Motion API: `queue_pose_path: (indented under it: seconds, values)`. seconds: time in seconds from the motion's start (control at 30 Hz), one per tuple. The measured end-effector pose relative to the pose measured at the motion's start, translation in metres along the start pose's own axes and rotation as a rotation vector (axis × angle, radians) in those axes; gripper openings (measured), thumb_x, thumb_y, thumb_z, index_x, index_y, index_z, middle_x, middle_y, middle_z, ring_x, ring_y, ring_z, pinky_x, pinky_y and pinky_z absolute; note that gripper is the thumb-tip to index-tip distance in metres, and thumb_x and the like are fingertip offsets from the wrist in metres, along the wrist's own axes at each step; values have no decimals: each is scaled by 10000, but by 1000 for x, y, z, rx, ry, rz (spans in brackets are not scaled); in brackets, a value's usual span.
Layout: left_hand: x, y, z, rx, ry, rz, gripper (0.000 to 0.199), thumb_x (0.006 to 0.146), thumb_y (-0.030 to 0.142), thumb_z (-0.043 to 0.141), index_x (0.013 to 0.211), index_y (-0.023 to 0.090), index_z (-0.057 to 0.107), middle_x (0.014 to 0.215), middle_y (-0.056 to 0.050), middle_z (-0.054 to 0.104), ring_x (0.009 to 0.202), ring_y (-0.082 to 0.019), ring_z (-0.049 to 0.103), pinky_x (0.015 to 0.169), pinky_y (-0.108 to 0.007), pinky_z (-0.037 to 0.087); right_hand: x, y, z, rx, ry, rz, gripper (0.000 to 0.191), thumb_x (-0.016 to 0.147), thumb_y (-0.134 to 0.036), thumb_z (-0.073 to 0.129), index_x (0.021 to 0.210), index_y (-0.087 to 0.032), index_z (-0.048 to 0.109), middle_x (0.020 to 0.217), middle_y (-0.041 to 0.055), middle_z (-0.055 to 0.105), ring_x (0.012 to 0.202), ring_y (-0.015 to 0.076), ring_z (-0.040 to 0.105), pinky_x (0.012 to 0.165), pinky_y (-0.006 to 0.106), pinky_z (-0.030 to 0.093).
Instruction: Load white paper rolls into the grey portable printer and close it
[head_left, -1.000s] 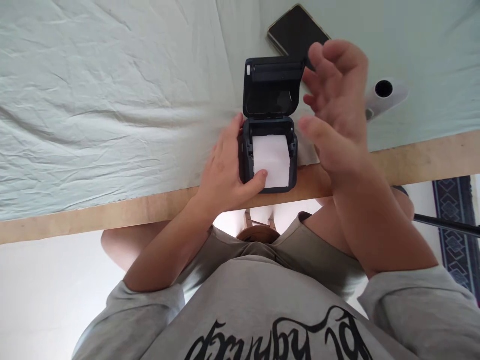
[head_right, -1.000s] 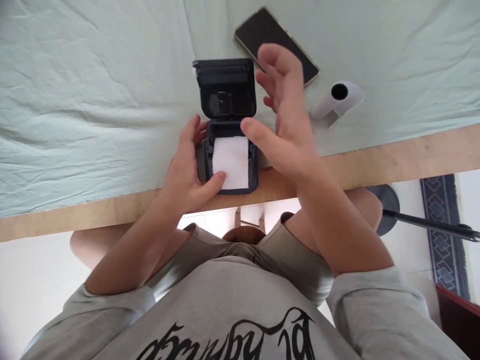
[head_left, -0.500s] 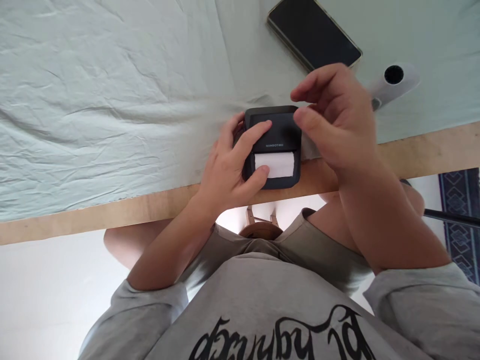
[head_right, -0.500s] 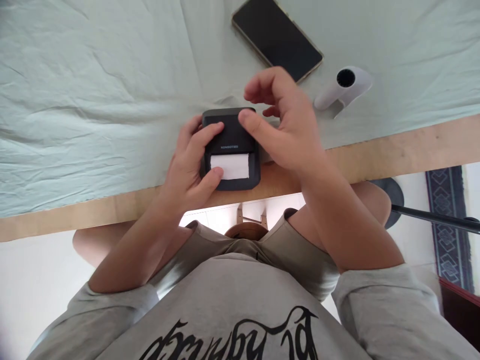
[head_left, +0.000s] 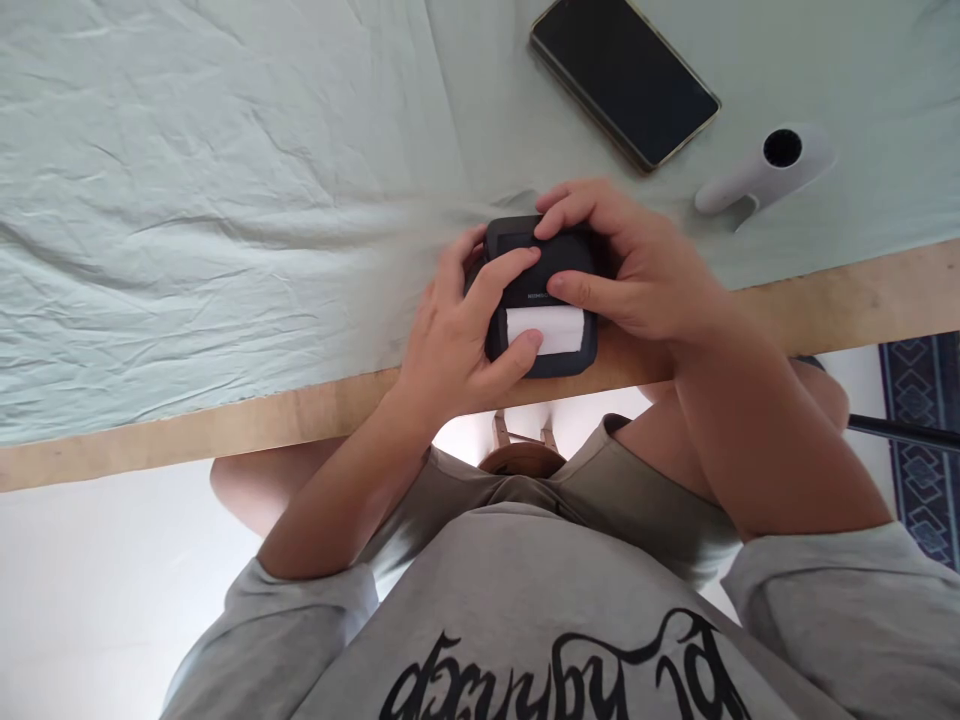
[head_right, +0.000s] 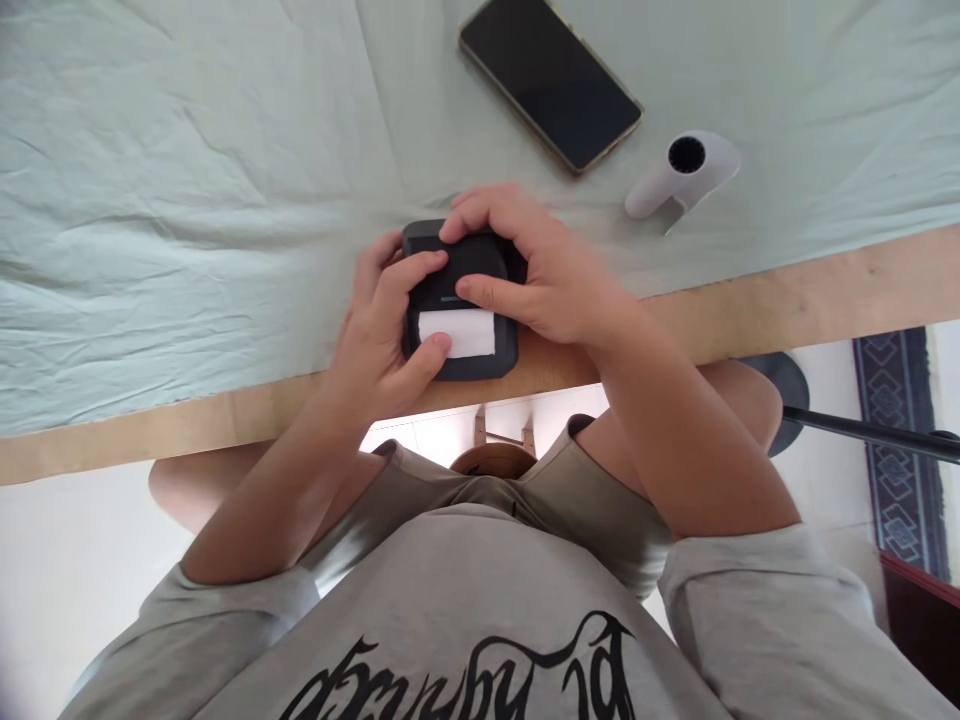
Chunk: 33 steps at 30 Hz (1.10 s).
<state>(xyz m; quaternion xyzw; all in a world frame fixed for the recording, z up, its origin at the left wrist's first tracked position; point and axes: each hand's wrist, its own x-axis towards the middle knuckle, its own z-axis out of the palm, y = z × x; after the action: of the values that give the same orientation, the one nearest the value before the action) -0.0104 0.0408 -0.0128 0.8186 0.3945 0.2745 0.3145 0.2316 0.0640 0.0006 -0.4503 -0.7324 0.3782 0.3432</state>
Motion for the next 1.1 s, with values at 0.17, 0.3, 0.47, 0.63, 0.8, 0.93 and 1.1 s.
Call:
queue_pose_path:
  seconds: [0.17,0.3,0.47,0.63,0.8,0.93,1.1]
  values:
    - [0,-4,1,-12,2,14,726,927,792,536,1515,377,439,1634,-71,394,1479,-378,474,1198,-595,469,0,-1,-3,-39,-26,20,423,842,-376,757,1247,-335,640,1387,11,677,1323,241,628,1146,472,566]
    - [-1,-3,2,17,13,19,692,965,724,525,1542,367,389,1651,-77,392,1505,-369,453,1233,-597,434,-2,2,-2,-67,-22,27,453,856,-389,742,1288,-342,610,1358,13,688,1219,222,672,1066,410,608]
    - [0,3,3,19,10,-38,845,981,724,460,1652,301,168,1708,-131,339,1559,-348,399,1280,-574,390,-6,-5,3,-149,-33,-3,424,952,-432,590,1358,-320,546,1419,26,638,1270,226,636,1130,441,565]
    - [1,10,1,163,-66,-103,1002,957,763,447,1677,144,128,1707,-206,317,1585,-337,372,1276,-507,414,-6,-15,5,-185,-46,26,401,962,-408,531,1347,-294,546,1430,49,627,1333,252,598,1195,478,513]
    - [-5,11,-4,219,-141,-116,1069,949,794,490,1700,166,60,1760,-192,230,1649,-356,253,1325,-551,326,-10,-18,2,-205,-20,25,377,997,-452,501,1337,-297,555,1437,59,632,1363,250,603,1220,466,505]
    - [-13,9,-8,263,-205,-95,1190,887,890,503,1690,98,124,1755,-263,209,1651,-400,235,1336,-579,276,-17,-18,-9,-229,-62,112,456,1002,-321,427,1453,-313,491,1508,31,606,1388,224,605,1225,475,512]
    - [-18,6,-6,332,-202,-79,1240,847,939,492,1655,37,223,1730,-304,249,1630,-411,293,1325,-562,300,-21,-6,-15,-335,-134,52,750,821,-115,497,1546,-263,379,1566,64,565,1399,243,614,1195,482,547]
